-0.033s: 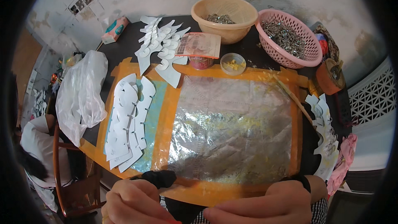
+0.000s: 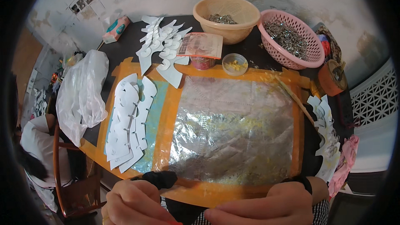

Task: Preparing and organizing white shoe components on a workstation bench.

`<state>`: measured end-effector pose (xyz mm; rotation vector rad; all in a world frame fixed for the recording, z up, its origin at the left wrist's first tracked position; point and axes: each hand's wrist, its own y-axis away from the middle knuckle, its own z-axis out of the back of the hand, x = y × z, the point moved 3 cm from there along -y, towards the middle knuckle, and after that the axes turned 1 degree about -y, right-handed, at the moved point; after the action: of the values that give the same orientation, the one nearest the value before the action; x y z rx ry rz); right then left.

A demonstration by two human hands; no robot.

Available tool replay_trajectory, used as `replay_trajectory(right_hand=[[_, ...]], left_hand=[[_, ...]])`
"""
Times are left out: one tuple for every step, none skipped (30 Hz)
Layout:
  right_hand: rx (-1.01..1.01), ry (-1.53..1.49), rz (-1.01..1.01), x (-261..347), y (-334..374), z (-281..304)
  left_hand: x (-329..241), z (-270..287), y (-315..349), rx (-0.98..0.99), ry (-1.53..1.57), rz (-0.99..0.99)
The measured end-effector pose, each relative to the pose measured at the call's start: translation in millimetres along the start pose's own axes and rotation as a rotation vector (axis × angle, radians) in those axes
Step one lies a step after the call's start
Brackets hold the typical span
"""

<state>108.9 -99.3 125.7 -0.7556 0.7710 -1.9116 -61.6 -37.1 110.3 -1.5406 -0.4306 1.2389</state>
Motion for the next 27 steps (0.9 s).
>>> replay_trajectory(right_hand=[[0.001,-0.002,0.004,3,-2,-3],[-0.070,0.004,-0.103,7,-5,-7],[-0.141,0.010,-0.208,7,-8,-8],[-0.140,0.009,-0.204,5,-8,-3],[-0.019,-0.020,-0.139,1,-7,3],[0.102,-0.046,-0.076,0,-7,5],[0.104,-0.041,-0.074,2,-8,0],[-0.046,0.008,-0.096,3,-8,-6],[-0.194,0.057,-0.118,5,-9,-6],[-0.191,0.066,-0.120,5,-7,1],[-0.058,0.019,-0.088,5,-3,11],[0.068,-0.067,-0.038,0,-2,8],[0.063,-0.095,-0.021,-3,0,1],[0.020,-0.118,-0.074,-7,0,-9],[-0.012,-0.095,-0.146,-7,-2,-9],[-0.007,-0.084,-0.143,-6,-4,-8],[0.018,-0.057,-0.210,1,-5,3],[0.039,-0.030,-0.278,7,-6,13],[0.035,-0.002,-0.286,5,-2,14],[-0.048,-0.025,-0.242,-6,3,3],[-0.132,-0.045,-0.201,-15,7,-8],[-0.133,-0.038,-0.194,-15,9,-7],[-0.134,-0.058,-0.287,-16,12,-6],[-0.135,-0.084,-0.380,-20,14,-7],[-0.211,-0.018,-0.436,-21,7,-10],[-0.213,-0.017,-0.431,-29,8,-12],[-0.200,0.003,-0.447,-41,12,-15]], left_hand=[[0,-1,-1,-0.002,-0.004,-0.001],[0,-3,-2,-0.030,0.006,0.012],[0,-3,-2,-0.057,0.015,0.025],[0,-1,-2,-0.059,0.012,0.022],[0,1,-2,-0.027,0.034,0.041],[1,2,-3,0.006,0.060,0.059],[2,2,-4,0.006,0.062,0.054],[3,2,-6,0.023,0.077,0.035],[4,1,-6,0.038,0.094,0.018],[5,-1,-7,0.038,0.102,0.013],[5,-4,-7,0.011,0.117,-0.006],[6,-1,-3,-0.021,0.091,-0.010],[6,0,1,-0.026,0.059,-0.001],[6,2,6,-0.061,0.025,0.022],[8,2,7,-0.093,0.037,0.024],[18,10,9,-0.096,0.043,0.014],[28,11,3,0.064,0.118,-0.153],[34,7,-5,0.219,0.188,-0.326],[36,-2,-18,0.221,0.232,-0.305],[39,0,-10,0.220,0.199,-0.294],[45,3,1,0.146,0.207,-0.253],[45,2,5,0.077,0.243,-0.231],[43,7,10,0.087,0.213,-0.070],[47,9,8,0.089,0.212,-0.076],[54,10,4,0.115,0.149,-0.012],[59,10,2,0.141,0.085,0.054],[62,9,4,0.102,0.036,0.172]])
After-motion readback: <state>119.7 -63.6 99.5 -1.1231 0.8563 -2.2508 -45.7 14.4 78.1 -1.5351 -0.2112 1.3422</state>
